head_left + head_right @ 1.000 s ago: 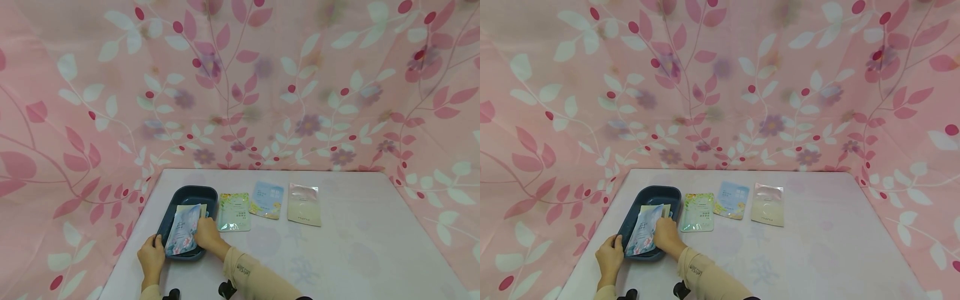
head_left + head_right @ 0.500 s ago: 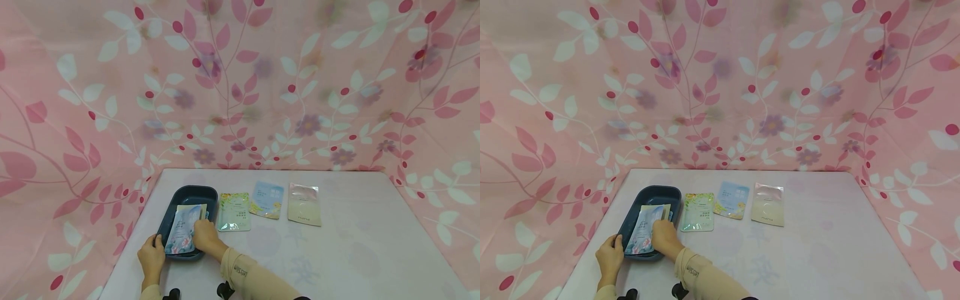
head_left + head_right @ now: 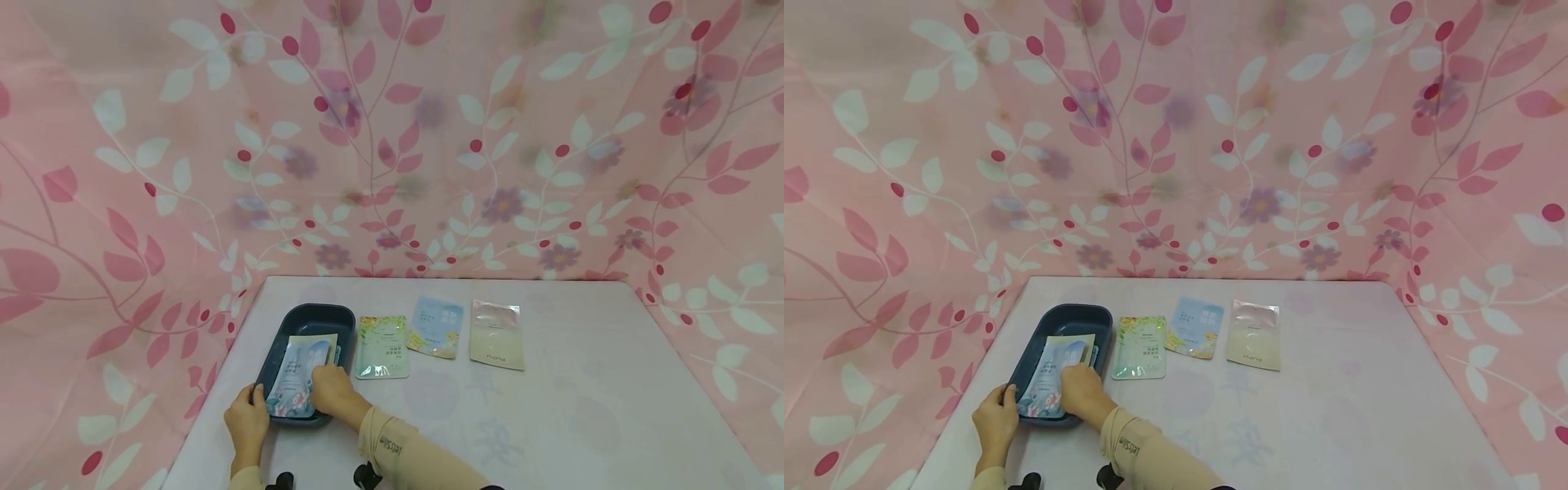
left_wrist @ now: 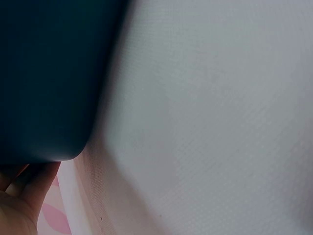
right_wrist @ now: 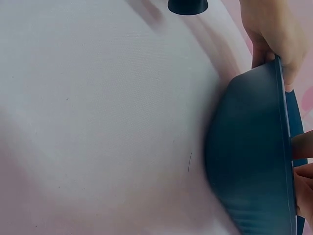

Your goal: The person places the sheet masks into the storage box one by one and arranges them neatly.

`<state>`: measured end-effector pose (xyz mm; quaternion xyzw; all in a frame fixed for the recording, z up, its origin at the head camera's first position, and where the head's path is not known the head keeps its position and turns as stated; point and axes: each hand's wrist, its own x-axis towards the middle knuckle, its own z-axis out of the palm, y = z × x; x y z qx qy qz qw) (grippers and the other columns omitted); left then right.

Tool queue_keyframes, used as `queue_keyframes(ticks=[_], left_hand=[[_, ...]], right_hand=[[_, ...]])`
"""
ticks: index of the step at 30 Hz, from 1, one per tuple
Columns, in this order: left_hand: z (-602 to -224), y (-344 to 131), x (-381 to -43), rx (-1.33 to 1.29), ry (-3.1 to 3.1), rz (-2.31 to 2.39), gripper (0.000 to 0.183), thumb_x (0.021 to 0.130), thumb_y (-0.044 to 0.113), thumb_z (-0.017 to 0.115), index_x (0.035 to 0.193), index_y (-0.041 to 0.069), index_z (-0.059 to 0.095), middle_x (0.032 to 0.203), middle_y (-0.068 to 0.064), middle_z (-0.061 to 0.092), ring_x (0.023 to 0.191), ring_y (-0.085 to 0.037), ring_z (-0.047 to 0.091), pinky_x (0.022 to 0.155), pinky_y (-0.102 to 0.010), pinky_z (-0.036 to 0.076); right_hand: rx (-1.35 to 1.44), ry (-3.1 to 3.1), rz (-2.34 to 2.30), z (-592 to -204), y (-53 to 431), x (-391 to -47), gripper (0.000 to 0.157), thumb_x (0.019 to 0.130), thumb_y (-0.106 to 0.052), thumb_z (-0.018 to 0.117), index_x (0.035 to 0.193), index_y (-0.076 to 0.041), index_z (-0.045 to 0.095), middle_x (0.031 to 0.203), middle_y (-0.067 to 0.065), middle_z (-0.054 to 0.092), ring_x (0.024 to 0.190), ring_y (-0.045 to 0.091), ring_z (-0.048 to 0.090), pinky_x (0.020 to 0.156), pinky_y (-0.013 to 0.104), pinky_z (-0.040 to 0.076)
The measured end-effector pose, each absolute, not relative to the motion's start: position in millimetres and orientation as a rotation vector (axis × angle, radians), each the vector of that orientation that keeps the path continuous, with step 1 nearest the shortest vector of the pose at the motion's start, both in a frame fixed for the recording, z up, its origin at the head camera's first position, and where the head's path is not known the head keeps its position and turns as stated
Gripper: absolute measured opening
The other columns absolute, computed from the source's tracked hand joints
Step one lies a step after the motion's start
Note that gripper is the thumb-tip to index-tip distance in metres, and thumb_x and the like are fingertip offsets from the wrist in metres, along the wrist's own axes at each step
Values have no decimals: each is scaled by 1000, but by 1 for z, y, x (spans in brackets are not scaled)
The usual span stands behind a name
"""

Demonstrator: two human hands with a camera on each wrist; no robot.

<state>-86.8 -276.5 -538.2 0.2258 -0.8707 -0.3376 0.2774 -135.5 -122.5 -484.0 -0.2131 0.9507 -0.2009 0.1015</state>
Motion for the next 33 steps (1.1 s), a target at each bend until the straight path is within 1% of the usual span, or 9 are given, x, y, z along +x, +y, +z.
queue_keyframes(ticks=[5,12,26,30,33], left_hand=[[-538,-277,-87,621,-2350,-917,26,92,4,52,103,-18,60,102,-38,59,97,-56,55,86,-60,41],[-538,-277,-87,622,-2349,-909,25,92,4,53,103,-17,60,102,-38,59,97,-56,55,86,-60,41],[-535,-275,-86,655,-2372,-955,28,94,5,50,107,-18,58,106,-38,58,102,-55,53,90,-60,39],[-536,-275,-86,638,-2357,-943,27,93,5,52,105,-18,59,104,-38,59,100,-56,54,88,-60,39],[-537,-275,-86,632,-2352,-938,26,93,5,52,104,-18,60,103,-38,59,99,-55,54,88,-59,40]], right_hand=[[-612,2792,-600,-483,-123,-135,12,80,-12,69,71,-7,64,61,0,55,50,9,50,42,21,38],[-626,2790,-582,-482,-125,-132,7,83,-11,67,80,-5,67,63,1,57,51,7,50,42,19,39],[-732,2908,-457,-486,-126,-134,11,80,-12,69,71,-6,66,64,3,60,55,10,56,45,23,43],[-707,2904,-427,-487,-127,-134,11,81,-14,69,73,-6,67,66,4,61,56,11,56,46,24,44],[-675,2880,-452,-485,-127,-134,11,82,-15,69,76,-6,68,67,4,61,55,10,53,46,23,42]])
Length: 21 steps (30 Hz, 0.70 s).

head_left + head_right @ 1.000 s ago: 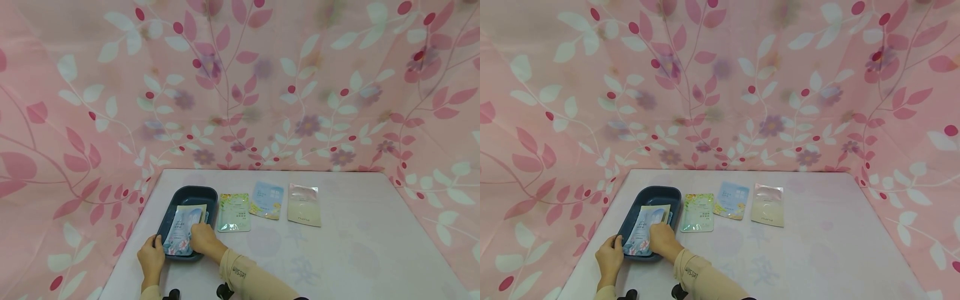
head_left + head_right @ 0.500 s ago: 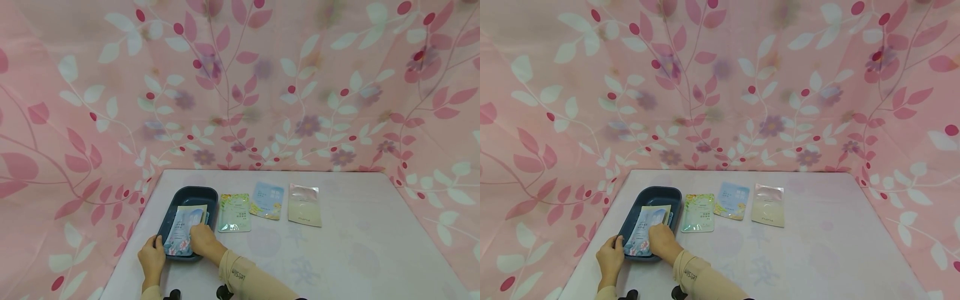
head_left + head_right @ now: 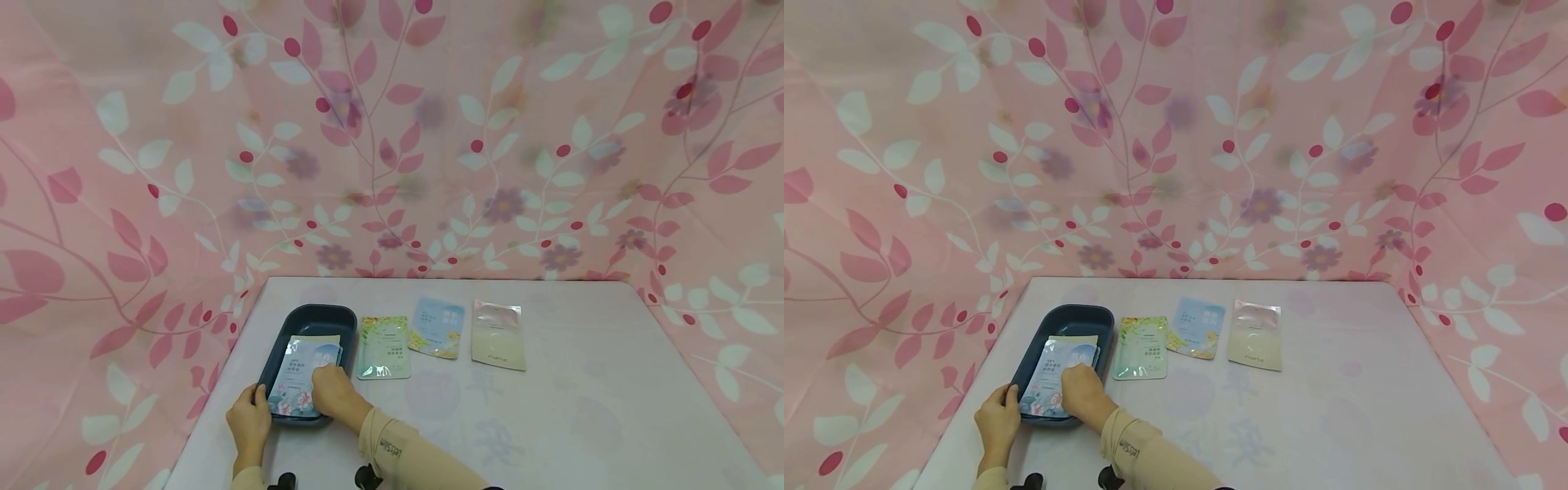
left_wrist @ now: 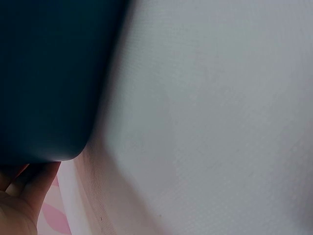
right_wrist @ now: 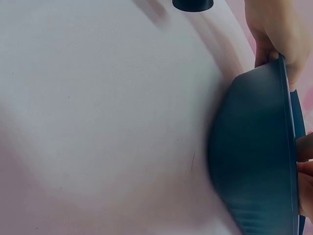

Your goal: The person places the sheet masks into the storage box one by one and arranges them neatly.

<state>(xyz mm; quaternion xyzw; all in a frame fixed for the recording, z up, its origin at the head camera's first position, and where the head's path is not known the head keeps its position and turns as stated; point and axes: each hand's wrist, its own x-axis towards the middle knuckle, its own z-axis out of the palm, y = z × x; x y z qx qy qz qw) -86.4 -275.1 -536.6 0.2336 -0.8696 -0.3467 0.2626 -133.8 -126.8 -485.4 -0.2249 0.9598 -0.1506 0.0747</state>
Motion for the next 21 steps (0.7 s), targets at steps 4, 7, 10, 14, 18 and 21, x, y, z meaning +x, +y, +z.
queue_keyframes(ticks=[4,7,10,14,18,21], left_hand=[[-537,-275,-87,642,-2357,-947,27,93,5,51,106,-18,59,105,-38,58,101,-55,54,88,-59,40],[-537,-276,-87,646,-2358,-951,27,93,5,51,106,-18,59,106,-38,58,101,-55,54,89,-59,40],[-537,-276,-86,644,-2356,-945,27,93,5,51,105,-17,59,105,-38,58,101,-55,54,89,-59,40],[-537,-275,-86,644,-2354,-945,26,93,5,51,105,-17,60,104,-38,59,100,-55,54,88,-59,40],[-536,-275,-86,639,-2353,-946,27,93,5,52,105,-17,60,104,-38,59,100,-55,54,88,-59,41],[-537,-275,-87,616,-2333,-920,24,92,4,53,102,-17,61,100,-37,60,96,-55,56,85,-59,42]], right_hand=[[-620,2789,-608,-484,-122,-134,14,84,-16,67,75,-5,66,62,1,57,49,9,49,40,21,37],[-635,2740,-737,-482,-117,-134,17,85,-16,65,74,-5,67,59,-2,56,46,6,48,38,18,36],[-703,2755,-825,-480,-111,-135,18,85,-16,65,71,-6,69,59,-3,60,48,5,49,41,17,37],[-796,2799,-953,-475,-102,-136,14,84,-12,65,73,-6,70,65,-2,64,53,3,48,47,15,39],[-873,2829,-1074,-471,-88,-138,8,82,-8,67,77,-4,71,66,-1,65,54,1,48,49,12,38],[-859,2846,-1093,-470,-80,-142,8,81,-10,68,79,-3,72,67,-1,66,55,0,49,50,12,39]])
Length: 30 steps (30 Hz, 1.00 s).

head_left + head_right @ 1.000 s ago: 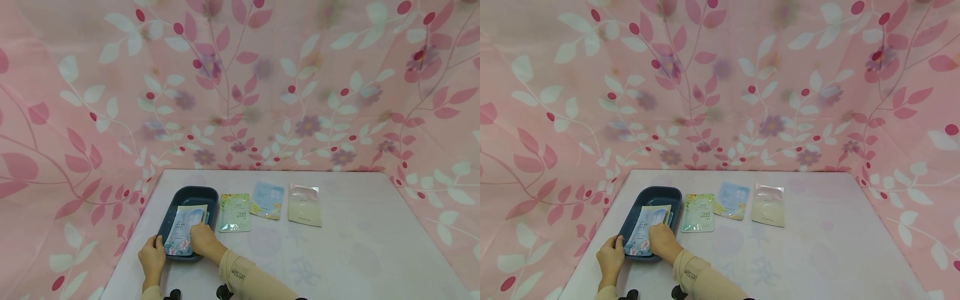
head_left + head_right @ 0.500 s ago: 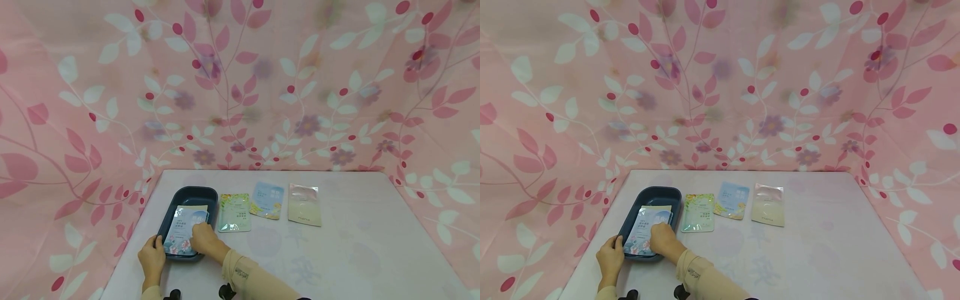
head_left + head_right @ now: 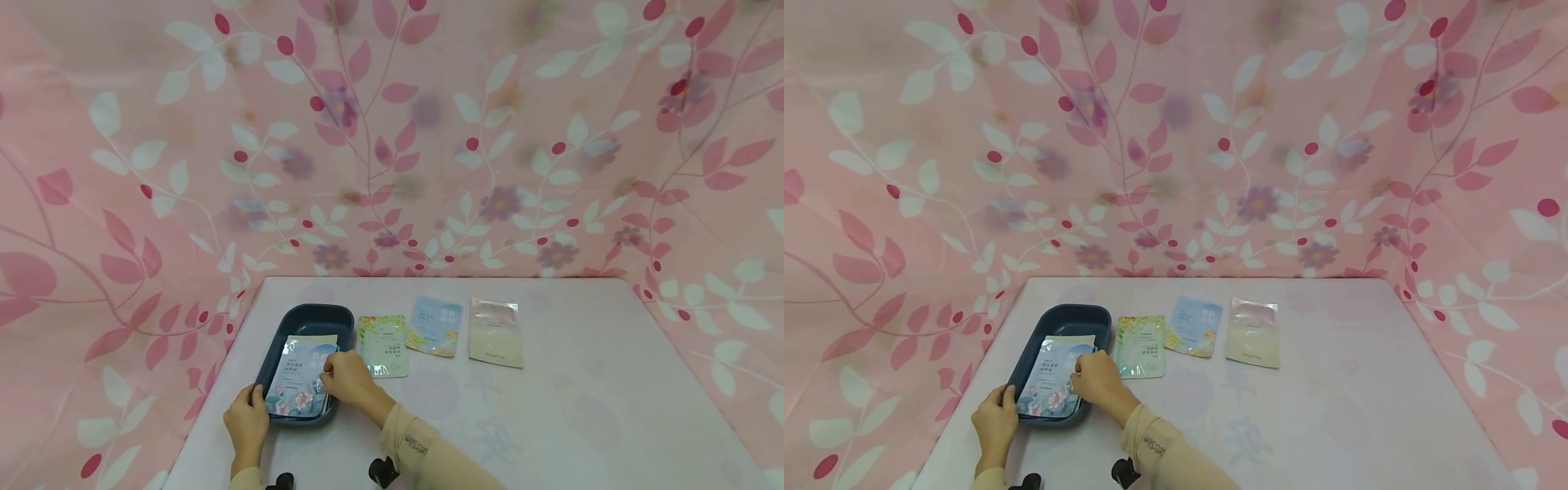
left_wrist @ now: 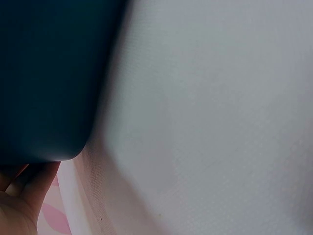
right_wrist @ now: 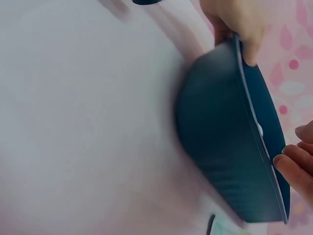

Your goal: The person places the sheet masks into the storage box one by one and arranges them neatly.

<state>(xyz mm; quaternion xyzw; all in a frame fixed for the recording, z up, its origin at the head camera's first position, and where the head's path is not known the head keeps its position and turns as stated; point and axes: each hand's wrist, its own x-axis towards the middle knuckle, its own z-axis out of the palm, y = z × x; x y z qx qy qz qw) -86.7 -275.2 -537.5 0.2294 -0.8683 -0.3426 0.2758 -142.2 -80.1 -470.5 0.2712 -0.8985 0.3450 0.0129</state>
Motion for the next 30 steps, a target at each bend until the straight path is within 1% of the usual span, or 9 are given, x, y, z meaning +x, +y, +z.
queue_keyframes(ticks=[5,12,17,23,30], left_hand=[[-539,-276,-87,594,-2317,-900,23,91,2,54,100,-18,61,96,-37,61,91,-55,57,81,-59,43],[-539,-276,-88,619,-2346,-926,25,92,3,52,103,-18,60,100,-38,60,95,-55,57,83,-59,43],[-537,-275,-87,626,-2351,-928,26,93,4,52,104,-18,59,101,-38,60,96,-55,56,84,-59,43],[-537,-274,-87,624,-2345,-912,25,92,3,53,102,-18,60,100,-38,60,95,-55,56,84,-58,43],[-539,-275,-88,618,-2343,-908,25,92,3,52,102,-18,60,99,-38,60,94,-55,56,83,-59,43]], right_hand=[[777,-2852,1114,-467,-69,-149,8,82,-11,68,82,-4,72,69,-2,66,56,1,50,52,13,40],[737,-2852,1151,-462,-50,-157,8,83,-12,69,82,-4,72,69,-2,65,56,0,50,51,13,41],[713,-2817,1200,-461,-33,-162,7,82,-9,68,79,-3,71,65,-1,64,53,1,49,50,14,40],[693,-2769,1244,-462,-13,-169,5,81,-5,68,78,-1,70,68,3,67,57,6,57,53,16,45],[650,-2756,1269,-464,7,-175,8,82,-7,68,80,1,69,70,5,67,60,10,60,55,17,47]])
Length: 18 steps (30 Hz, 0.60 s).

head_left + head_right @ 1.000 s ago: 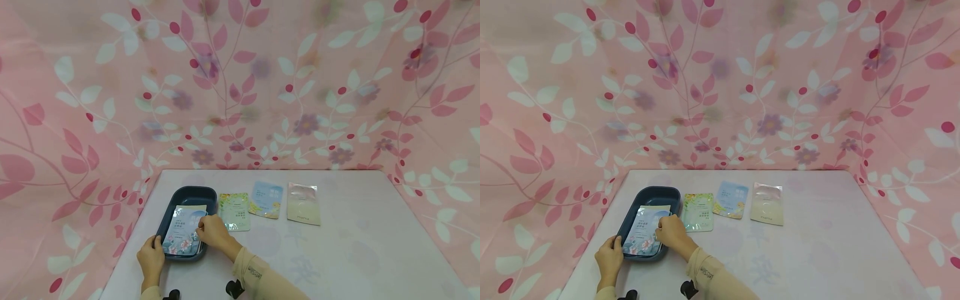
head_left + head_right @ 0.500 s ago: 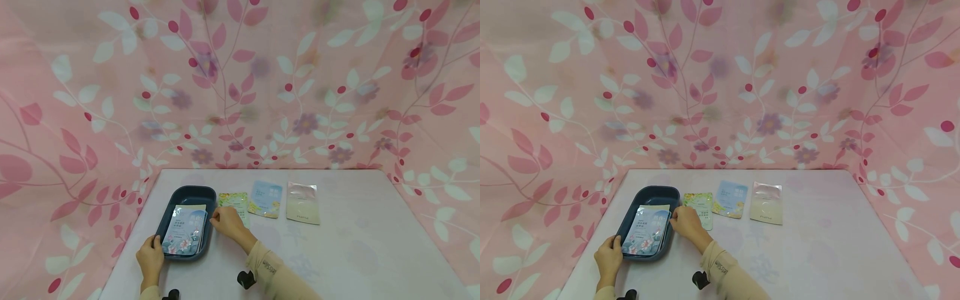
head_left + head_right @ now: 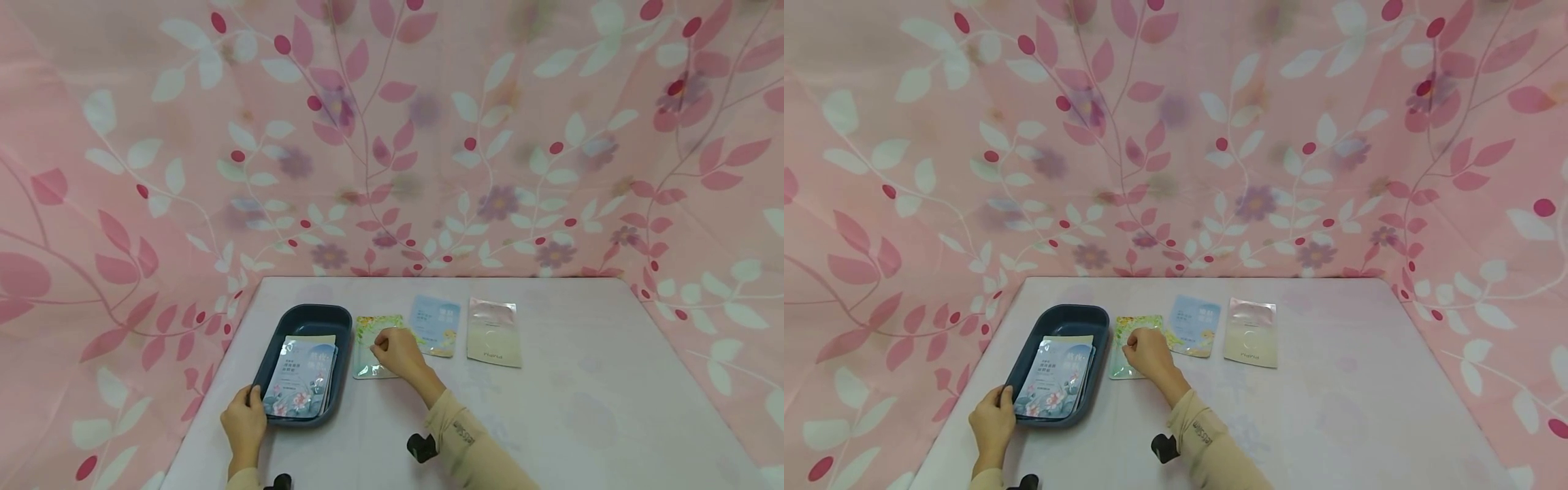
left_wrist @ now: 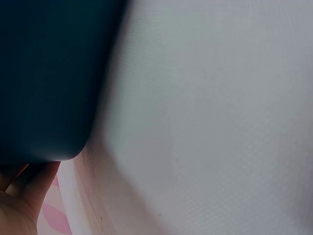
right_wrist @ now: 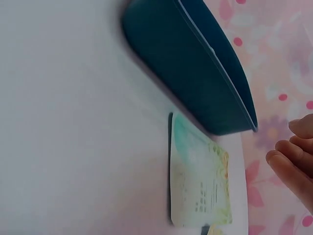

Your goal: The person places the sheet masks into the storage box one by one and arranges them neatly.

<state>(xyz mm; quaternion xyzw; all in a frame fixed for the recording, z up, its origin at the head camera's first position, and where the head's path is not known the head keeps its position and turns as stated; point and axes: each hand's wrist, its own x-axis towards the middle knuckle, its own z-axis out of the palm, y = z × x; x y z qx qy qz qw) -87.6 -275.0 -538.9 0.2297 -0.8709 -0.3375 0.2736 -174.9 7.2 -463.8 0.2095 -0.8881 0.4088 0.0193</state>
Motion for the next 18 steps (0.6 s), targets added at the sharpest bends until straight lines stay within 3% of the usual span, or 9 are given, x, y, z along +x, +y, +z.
queue_keyframes(ticks=[18], left_hand=[[-536,-274,-88,647,-2364,-913,26,93,4,51,104,-19,59,101,-38,60,96,-54,57,84,-58,44]], right_hand=[[446,-2783,1279,-465,50,-184,9,82,-6,68,81,3,68,72,8,67,62,13,61,55,22,49]])
